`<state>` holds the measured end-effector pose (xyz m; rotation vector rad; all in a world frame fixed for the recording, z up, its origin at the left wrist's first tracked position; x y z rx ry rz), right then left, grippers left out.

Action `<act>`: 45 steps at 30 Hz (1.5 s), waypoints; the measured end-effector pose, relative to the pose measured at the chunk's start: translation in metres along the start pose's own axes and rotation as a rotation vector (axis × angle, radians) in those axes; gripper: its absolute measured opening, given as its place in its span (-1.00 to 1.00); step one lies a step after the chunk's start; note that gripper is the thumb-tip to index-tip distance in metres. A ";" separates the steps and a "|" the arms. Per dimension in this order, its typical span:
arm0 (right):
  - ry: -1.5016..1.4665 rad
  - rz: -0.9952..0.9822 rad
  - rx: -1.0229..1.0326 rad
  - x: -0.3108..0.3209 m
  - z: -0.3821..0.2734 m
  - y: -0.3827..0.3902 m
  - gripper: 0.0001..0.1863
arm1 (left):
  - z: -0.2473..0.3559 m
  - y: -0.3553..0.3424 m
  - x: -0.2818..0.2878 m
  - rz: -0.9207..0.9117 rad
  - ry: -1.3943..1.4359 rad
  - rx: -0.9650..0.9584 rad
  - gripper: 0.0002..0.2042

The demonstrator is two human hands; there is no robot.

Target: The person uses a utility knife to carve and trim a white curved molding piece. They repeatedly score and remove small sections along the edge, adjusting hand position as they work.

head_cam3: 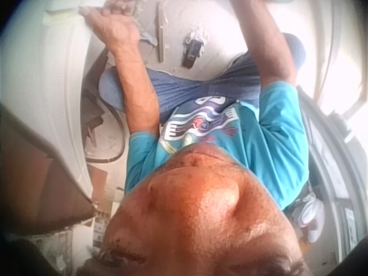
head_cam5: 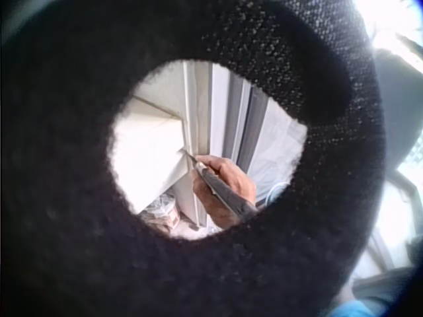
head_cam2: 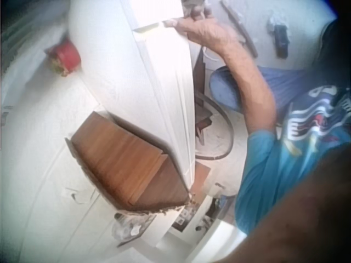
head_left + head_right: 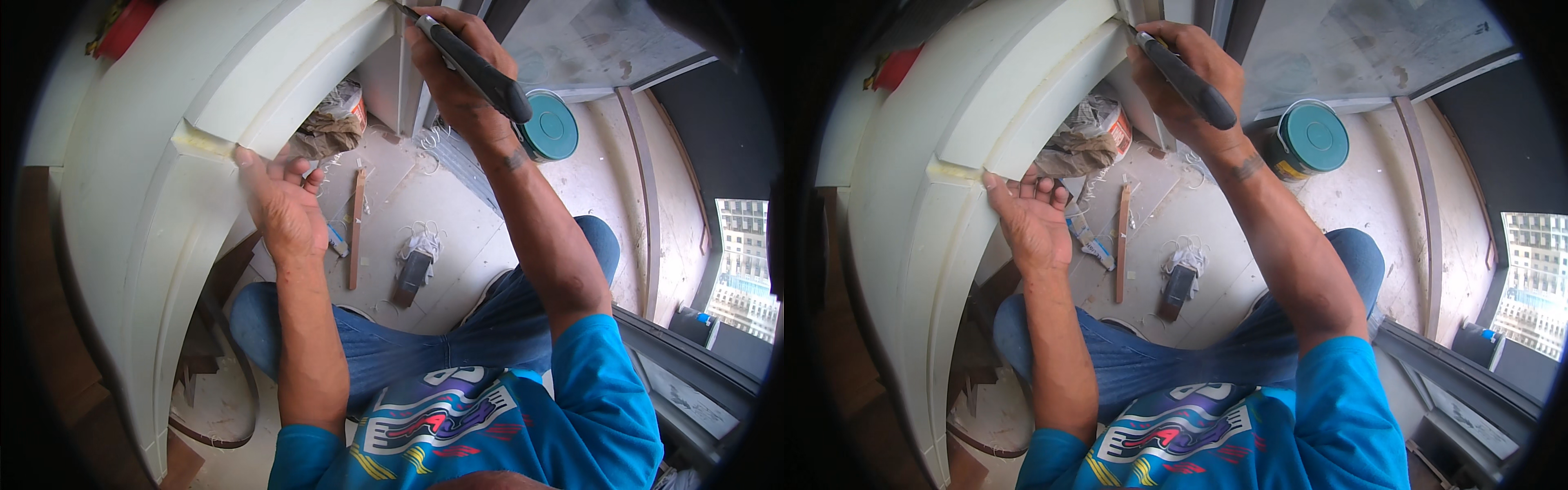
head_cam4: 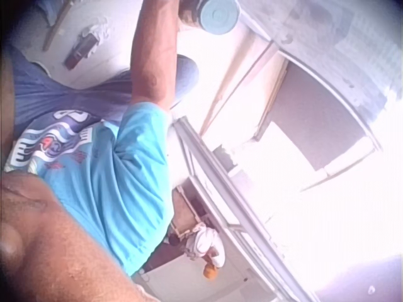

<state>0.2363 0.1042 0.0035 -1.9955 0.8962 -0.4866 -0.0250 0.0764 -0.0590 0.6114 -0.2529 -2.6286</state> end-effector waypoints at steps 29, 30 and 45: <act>-0.064 -0.074 0.061 -0.006 -0.025 0.014 -0.74 | 0.000 0.001 -0.004 0.049 0.038 -0.014 -0.23; -0.050 -0.038 0.107 -0.004 -0.023 0.011 -0.74 | 0.000 0.002 -0.004 0.047 0.035 -0.015 -0.23; 0.061 -0.120 0.043 0.000 -0.006 -0.005 -0.76 | 0.002 0.001 -0.002 0.036 0.009 -0.023 -0.21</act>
Point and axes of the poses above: each hand's wrist, its own y-axis away from the middle knuckle, its own x-axis out of the back of the hand, z = x × y, the point moved 4 cm from there along -y, towards the middle knuckle, and after that the axes turned 13 degrees about z, right-handed, at the moved point
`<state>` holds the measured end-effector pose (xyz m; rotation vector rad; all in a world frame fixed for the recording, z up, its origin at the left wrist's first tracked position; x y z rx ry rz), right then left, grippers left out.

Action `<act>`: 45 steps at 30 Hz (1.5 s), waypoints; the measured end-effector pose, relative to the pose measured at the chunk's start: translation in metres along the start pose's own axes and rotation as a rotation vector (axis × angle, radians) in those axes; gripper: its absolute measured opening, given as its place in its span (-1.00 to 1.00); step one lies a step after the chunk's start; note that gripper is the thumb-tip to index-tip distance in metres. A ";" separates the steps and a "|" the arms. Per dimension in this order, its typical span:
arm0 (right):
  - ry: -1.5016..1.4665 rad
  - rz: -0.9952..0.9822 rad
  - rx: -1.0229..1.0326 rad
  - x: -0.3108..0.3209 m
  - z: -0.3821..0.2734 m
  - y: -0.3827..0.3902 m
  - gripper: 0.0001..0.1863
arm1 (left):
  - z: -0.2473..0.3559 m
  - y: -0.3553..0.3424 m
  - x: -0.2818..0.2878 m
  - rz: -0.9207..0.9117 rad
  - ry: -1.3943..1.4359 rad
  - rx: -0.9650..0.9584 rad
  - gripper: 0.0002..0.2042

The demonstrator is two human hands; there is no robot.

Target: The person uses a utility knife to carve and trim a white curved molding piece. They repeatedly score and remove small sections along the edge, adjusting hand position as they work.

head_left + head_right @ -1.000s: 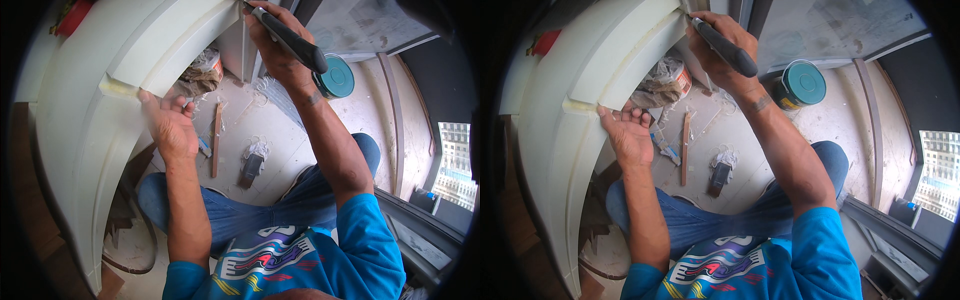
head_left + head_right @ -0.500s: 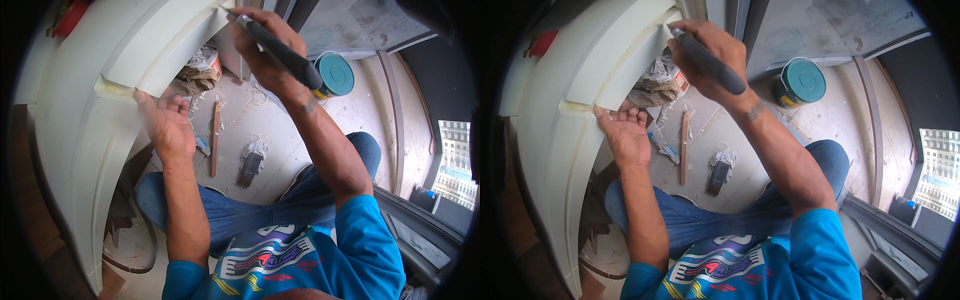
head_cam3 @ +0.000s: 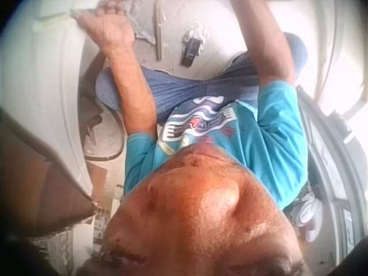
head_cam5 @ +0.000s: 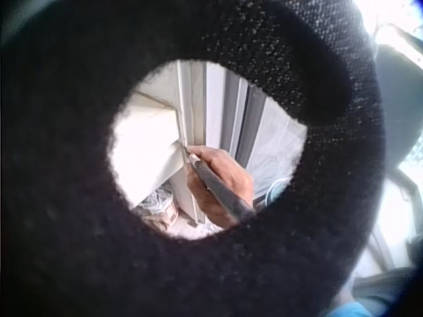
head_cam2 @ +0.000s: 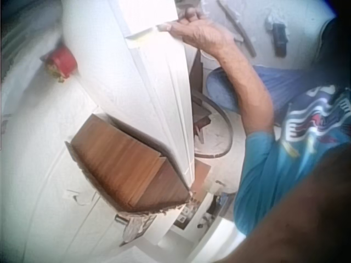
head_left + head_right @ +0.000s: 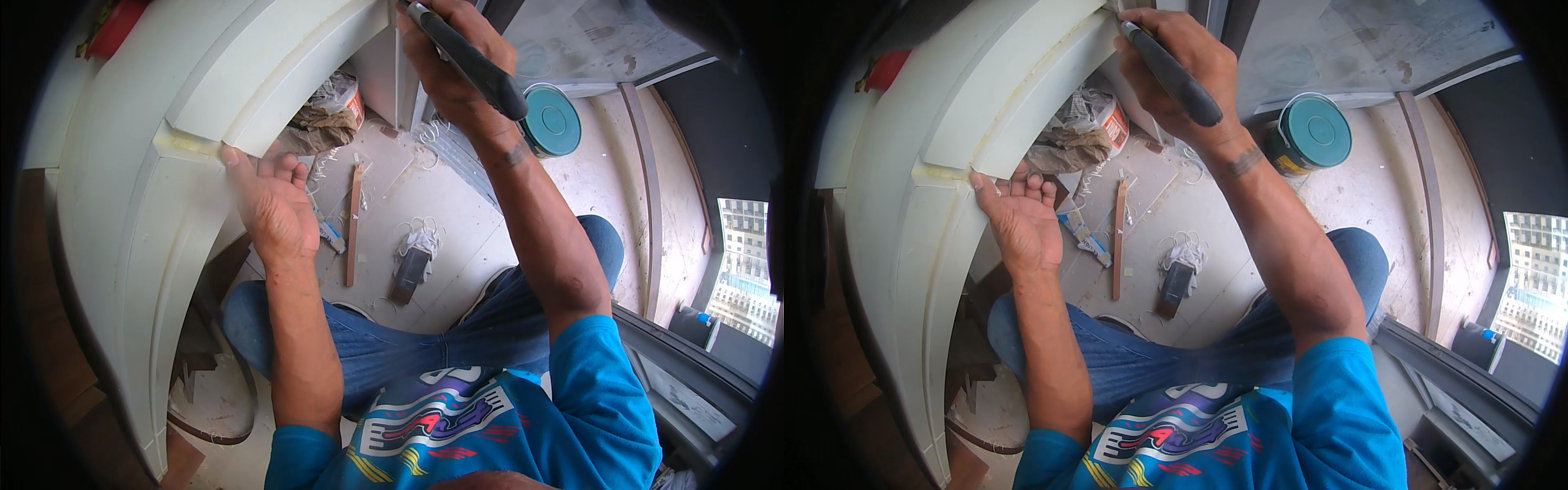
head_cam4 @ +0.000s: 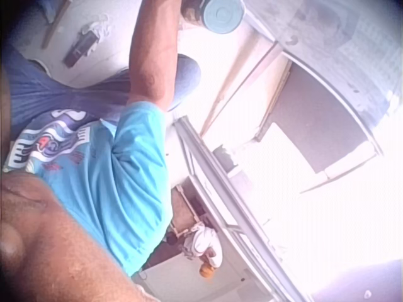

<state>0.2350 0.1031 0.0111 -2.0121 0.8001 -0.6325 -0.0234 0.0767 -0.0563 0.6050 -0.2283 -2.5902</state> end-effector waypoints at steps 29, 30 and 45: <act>-0.048 0.163 0.115 -0.006 -0.001 0.012 -0.74 | -0.002 -0.002 0.002 -0.027 0.015 -0.001 -0.16; -0.054 0.161 0.099 -0.006 -0.003 0.012 -0.74 | -0.002 -0.001 0.001 -0.018 0.015 -0.003 -0.18; -0.039 0.022 0.083 -0.011 -0.031 0.025 -0.72 | -0.002 0.000 -0.001 -0.003 0.027 0.034 -0.25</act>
Point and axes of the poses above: each hand's wrist, its own y-axis away from the middle knuckle, its own x-axis out of the back of the hand, z = x × y, the point moved 4 cm from there along -y, towards the middle knuckle, and after that the axes turned 13 degrees about z, right-handed, at the moved point
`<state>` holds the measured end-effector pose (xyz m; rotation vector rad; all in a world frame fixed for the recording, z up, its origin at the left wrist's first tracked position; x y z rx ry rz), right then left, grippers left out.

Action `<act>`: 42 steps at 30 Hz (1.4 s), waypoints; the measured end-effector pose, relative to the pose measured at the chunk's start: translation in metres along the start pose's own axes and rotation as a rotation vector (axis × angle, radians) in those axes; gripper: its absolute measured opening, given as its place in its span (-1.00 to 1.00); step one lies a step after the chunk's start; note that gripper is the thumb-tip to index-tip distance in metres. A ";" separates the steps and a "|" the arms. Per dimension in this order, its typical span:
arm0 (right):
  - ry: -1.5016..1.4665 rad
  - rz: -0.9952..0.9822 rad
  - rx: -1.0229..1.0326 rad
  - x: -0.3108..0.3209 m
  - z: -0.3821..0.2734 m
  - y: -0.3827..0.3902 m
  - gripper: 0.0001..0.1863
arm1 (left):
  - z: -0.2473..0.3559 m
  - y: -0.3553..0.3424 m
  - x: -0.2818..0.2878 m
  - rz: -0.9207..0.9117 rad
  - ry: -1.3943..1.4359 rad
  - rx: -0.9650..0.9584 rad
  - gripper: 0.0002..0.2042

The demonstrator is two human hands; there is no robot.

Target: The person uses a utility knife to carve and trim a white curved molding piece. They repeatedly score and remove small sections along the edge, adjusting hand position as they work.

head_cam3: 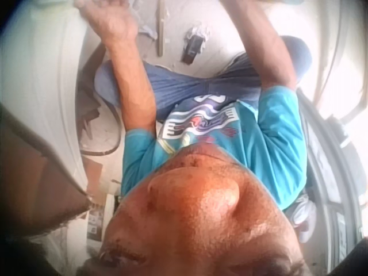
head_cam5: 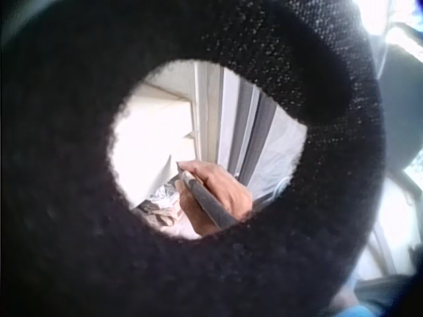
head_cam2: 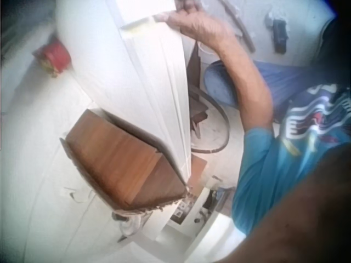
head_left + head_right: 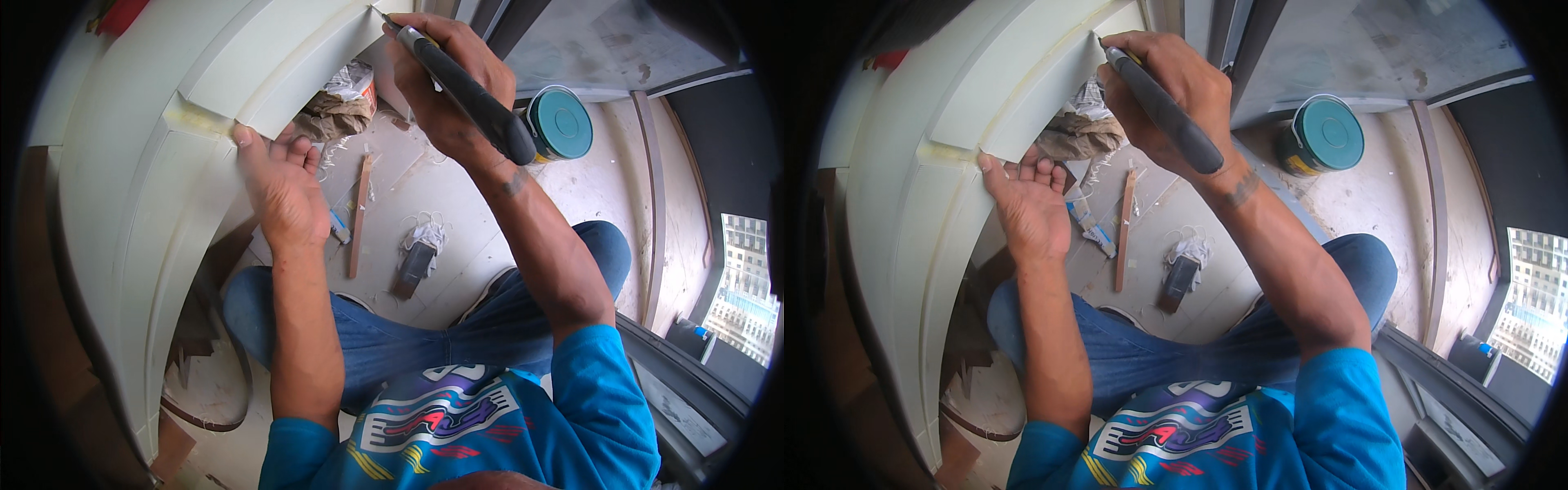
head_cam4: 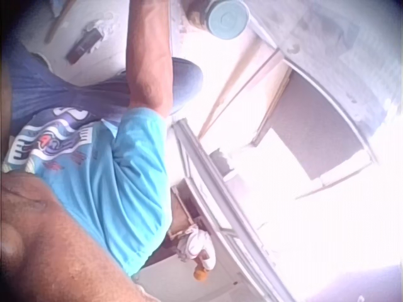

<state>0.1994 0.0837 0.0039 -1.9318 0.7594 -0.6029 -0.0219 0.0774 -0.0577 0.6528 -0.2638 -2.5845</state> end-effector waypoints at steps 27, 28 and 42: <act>0.004 0.097 -0.039 0.003 -0.010 -0.009 -0.75 | 0.002 0.002 -0.001 0.013 -0.015 0.026 -0.26; 0.014 0.129 -0.025 0.004 -0.004 -0.012 -0.76 | 0.002 0.002 -0.001 0.015 -0.016 0.031 -0.27; -0.023 0.175 0.013 -0.005 0.016 0.000 -0.73 | 0.002 0.002 -0.001 -0.055 -0.016 -0.005 -0.26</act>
Point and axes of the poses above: each hand's wrist, its own y-axis away from the middle knuckle, its own x-axis out of the back of the hand, z = x × y, the point moved 4 cm from there along -y, towards the middle knuckle, and after that the axes turned 13 degrees about z, right-handed, at the moved point
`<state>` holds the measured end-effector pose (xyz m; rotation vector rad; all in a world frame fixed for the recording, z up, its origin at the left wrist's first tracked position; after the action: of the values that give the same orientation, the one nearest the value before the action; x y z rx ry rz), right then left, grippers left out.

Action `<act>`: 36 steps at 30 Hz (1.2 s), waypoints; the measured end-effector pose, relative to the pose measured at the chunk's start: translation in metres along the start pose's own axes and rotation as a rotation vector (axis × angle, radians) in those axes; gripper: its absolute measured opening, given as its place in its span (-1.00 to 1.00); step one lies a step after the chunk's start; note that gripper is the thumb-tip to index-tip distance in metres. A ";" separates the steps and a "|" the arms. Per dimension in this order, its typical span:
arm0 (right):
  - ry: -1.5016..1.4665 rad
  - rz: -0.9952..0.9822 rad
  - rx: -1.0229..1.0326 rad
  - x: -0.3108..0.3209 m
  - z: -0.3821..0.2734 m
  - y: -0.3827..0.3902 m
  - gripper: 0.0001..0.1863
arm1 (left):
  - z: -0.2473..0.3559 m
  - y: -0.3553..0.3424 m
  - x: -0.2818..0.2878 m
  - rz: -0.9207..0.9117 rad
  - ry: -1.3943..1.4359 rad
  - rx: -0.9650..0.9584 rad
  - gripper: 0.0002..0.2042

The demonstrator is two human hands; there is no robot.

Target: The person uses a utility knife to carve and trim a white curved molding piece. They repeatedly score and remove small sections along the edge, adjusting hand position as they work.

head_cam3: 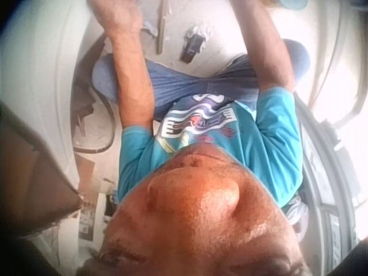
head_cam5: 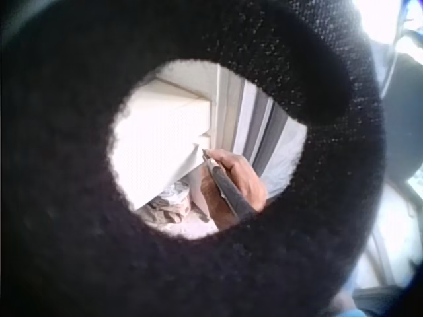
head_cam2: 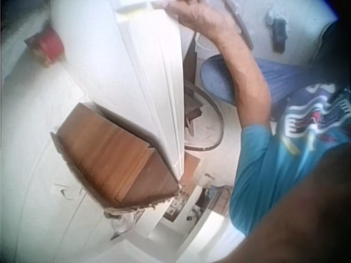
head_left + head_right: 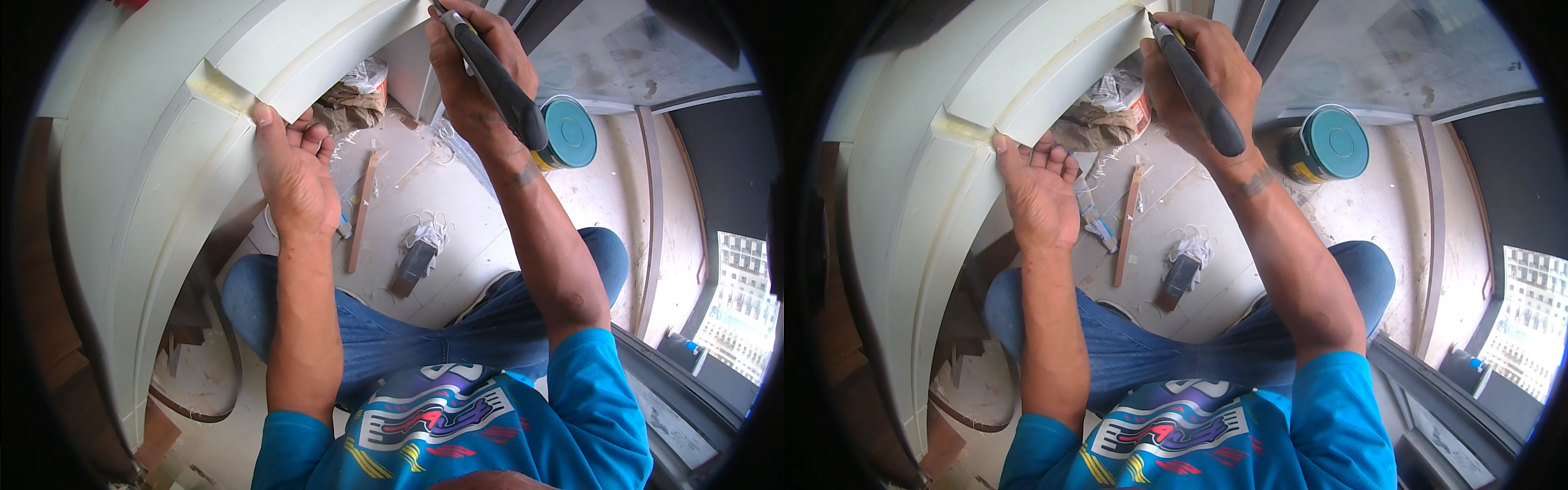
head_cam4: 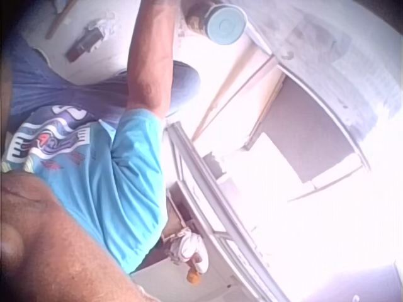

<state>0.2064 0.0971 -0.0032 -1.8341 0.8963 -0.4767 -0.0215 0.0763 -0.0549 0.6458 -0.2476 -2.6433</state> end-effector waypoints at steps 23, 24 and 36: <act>-0.043 -0.152 -0.119 -0.017 -0.075 0.029 -0.74 | 0.000 0.002 0.000 -0.015 0.032 -0.003 -0.27; -0.051 -0.150 -0.127 -0.018 -0.076 0.030 -0.75 | -0.001 0.002 0.001 -0.018 0.032 0.005 -0.28; -0.177 -0.177 -0.150 -0.026 -0.102 0.046 -0.68 | -0.013 -0.003 0.007 0.000 0.114 0.099 -0.26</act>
<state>0.1044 0.0437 0.0007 -2.0685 0.6682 -0.3561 -0.0216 0.0747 -0.0699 0.8259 -0.3469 -2.5962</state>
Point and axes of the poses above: each hand's wrist, its own y-axis away from the middle knuckle, its own x-axis out of the back of the hand, z = x × y, the point moved 4 cm from there along -y, towards the middle knuckle, and after that the axes turned 13 degrees about z, right-handed, at the moved point
